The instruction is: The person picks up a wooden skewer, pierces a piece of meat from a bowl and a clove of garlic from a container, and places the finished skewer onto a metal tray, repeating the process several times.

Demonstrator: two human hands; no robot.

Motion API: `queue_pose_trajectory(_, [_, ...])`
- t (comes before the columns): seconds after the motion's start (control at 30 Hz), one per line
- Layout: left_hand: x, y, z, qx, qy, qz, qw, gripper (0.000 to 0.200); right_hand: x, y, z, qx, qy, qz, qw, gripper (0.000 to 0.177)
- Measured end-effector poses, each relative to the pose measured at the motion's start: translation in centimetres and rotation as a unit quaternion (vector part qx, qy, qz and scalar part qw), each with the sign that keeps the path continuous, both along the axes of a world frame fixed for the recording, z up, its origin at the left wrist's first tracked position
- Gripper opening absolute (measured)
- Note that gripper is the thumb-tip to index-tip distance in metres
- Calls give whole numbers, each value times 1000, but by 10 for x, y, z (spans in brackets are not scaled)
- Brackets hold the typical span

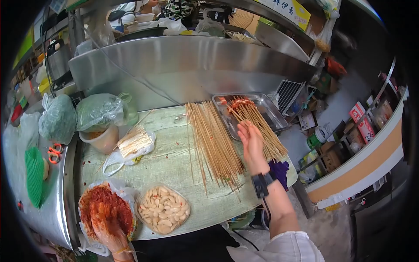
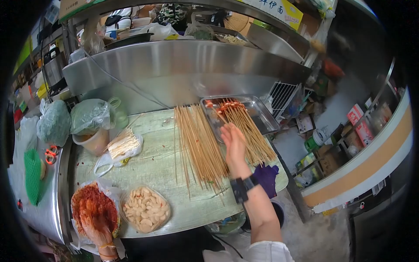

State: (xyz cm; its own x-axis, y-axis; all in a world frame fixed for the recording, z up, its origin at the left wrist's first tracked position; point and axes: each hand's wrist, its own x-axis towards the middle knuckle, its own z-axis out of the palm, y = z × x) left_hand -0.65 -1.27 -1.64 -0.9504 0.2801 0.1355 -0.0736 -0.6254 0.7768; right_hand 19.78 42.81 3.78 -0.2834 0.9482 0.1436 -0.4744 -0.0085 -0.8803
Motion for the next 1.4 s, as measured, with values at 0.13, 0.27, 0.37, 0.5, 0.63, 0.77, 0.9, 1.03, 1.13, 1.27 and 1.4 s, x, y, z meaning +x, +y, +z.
queue_pose_trajectory(0.13, [0, 4, 1, -15, 18, 9, 1000, 51, -16, 66, -41, -97, 1, -52, 994, 38])
queue_pose_trajectory(0.27, [3, 6, 7, -16, 11, 19, 1000, 48, -22, 75, -49, -189, 49, -70, 978, 40])
queue_pose_trajectory(0.37, [6, 8, 10, -23, -19, 29, 999, 45, -25, 52, -39, -178, -74, 81, 978, 28])
queue_pose_trajectory(0.5, [8, 8, 12, -7, -5, 5, 1000, 44, -49, 8, -24, 159, -495, 127, 844, 30])
queue_pose_trajectory(0.63, [10, 12, 18, 30, -17, 18, 999, 43, -63, -1, -40, 370, -688, 41, 623, 37])
queue_pose_trajectory(0.77, [6, 10, 15, 52, -13, -8, 999, 40, -64, 1, -27, 279, -685, 137, 659, 27])
queue_pose_trajectory(0.9, [6, 11, 18, 57, -11, -14, 998, 39, -57, 4, -23, 138, -676, 168, 704, 18])
queue_pose_trajectory(1.03, [9, 12, 25, 70, -19, -13, 997, 39, -54, -7, -11, 69, -614, 148, 772, 13])
queue_pose_trajectory(1.13, [10, 12, 23, 59, -24, -3, 998, 39, -49, 10, -21, 56, -588, 168, 789, 13])
queue_pose_trajectory(1.27, [9, 9, 22, 65, -39, -6, 997, 38, -49, 8, -3, 98, -565, 195, 795, 15])
queue_pose_trajectory(1.4, [8, 10, 18, 35, -23, -11, 999, 31, -43, 1, 1, 165, -540, 211, 798, 17])
